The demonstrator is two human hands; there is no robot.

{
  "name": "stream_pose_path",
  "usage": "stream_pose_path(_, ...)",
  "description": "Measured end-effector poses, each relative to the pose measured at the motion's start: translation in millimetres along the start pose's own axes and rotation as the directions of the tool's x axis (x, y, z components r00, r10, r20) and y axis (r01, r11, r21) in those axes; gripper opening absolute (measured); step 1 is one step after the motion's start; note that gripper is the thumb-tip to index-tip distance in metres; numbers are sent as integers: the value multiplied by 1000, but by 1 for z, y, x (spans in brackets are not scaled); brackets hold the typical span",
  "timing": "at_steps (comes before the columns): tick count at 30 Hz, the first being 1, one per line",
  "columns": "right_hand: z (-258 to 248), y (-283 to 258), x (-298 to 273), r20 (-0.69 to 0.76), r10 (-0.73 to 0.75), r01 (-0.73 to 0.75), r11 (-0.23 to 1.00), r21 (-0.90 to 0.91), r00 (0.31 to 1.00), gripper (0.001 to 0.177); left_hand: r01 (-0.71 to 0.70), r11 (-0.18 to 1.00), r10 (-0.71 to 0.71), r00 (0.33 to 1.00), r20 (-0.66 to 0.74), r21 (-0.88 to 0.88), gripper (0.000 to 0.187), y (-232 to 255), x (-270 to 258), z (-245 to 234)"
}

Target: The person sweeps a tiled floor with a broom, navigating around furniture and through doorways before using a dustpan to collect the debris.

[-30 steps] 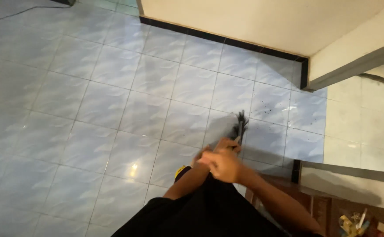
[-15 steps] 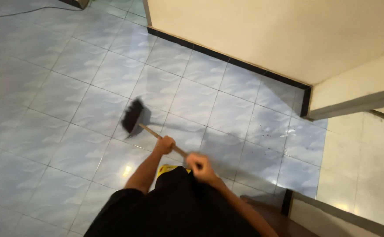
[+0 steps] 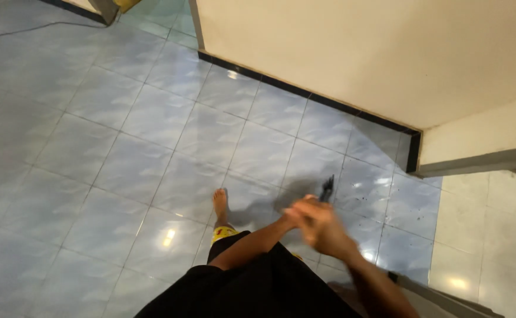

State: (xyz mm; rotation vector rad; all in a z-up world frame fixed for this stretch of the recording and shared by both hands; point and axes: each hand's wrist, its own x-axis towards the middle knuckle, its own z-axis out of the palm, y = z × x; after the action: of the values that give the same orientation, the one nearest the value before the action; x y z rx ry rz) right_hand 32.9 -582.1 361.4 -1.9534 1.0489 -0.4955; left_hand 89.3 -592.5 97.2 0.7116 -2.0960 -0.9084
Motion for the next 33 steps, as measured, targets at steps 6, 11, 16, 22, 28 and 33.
stream_pose_path(6,-47,-6,54,-504,-238,446,826,345,830,19,130,989,-125,989,73,-69,32,-50,23,-156)
stream_pose_path(11,94,81,157,-537,-43,255,910,327,842,24,358,894,-402,906,130,268,35,-224,-63,-262)
stream_pose_path(16,162,66,173,-290,274,-142,903,405,917,23,166,872,-379,824,422,460,10,-311,-117,-242)
stream_pose_path(22,83,1,192,-259,138,-120,989,85,956,12,238,949,-155,921,357,-204,23,-237,-35,-99)
stream_pose_path(28,-4,-24,223,-193,85,-87,996,-1,977,17,99,980,-37,941,338,-170,22,-162,60,-158)
stream_pose_path(33,-117,-54,203,-365,-101,162,977,138,925,23,18,992,7,980,197,-125,32,-148,126,-220)
